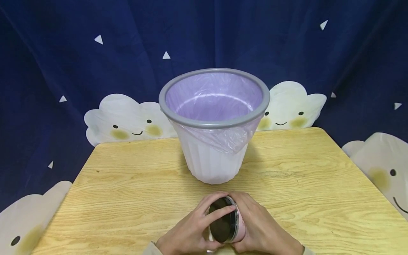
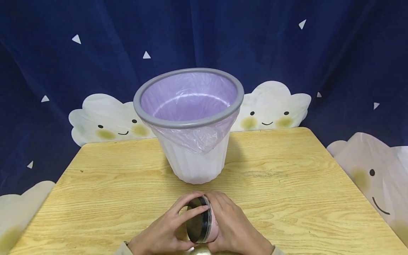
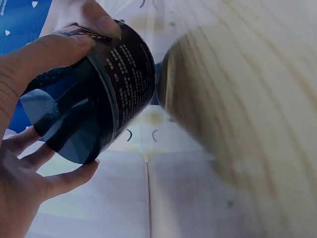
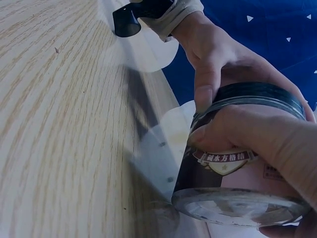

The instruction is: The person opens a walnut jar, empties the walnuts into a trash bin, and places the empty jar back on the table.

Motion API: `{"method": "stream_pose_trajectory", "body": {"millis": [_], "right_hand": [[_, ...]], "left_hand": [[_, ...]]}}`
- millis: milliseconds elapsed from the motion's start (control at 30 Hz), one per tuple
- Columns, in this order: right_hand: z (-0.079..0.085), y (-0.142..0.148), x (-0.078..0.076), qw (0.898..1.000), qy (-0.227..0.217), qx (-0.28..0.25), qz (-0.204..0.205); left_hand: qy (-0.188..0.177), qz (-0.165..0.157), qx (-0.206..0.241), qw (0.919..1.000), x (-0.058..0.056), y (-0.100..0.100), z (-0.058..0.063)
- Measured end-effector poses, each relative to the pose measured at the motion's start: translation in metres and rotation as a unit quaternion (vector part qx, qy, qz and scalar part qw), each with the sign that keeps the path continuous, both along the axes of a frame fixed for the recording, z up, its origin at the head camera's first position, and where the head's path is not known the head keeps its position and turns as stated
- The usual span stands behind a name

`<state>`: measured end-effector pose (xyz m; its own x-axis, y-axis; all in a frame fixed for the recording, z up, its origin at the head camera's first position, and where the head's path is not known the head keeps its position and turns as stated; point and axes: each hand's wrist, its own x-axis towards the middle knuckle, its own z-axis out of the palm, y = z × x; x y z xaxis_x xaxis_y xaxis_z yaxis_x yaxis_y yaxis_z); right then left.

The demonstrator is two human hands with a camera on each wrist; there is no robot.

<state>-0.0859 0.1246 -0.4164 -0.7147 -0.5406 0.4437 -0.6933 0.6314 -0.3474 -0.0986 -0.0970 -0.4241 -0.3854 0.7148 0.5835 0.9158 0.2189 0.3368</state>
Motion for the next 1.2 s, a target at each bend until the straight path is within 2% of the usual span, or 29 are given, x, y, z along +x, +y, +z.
{"method": "stream_pose_trajectory", "body": {"millis": [133,400,600,767,967,1200], "right_hand": [[0.0004,-0.0007,-0.0004,1.000,0.005,0.007,-0.009],[0.0013,-0.0002,-0.0005,1.000,0.000,-0.003,0.008],[0.0005,-0.0006,-0.0002,1.000,-0.001,0.010,-0.008],[0.0000,-0.0019,0.0002,1.000,0.011,0.012,-0.014],[0.0001,-0.0020,0.0015,1.000,0.003,0.013,-0.019],[0.0001,-0.0030,0.0017,1.000,0.000,0.011,-0.021]], "left_hand": [[-0.003,0.005,0.003,1.0000,-0.0005,0.0005,0.0001],[-0.010,0.002,-0.005,0.9999,0.0000,0.0004,0.0005],[-0.017,0.009,-0.005,0.9998,-0.0001,-0.0004,-0.0003],[-0.009,0.015,-0.007,0.9998,-0.0003,0.0000,-0.0008],[0.001,0.002,0.007,1.0000,-0.0006,0.0006,-0.0002],[-0.017,0.018,-0.008,0.9997,0.0007,-0.0002,-0.0015]]}}
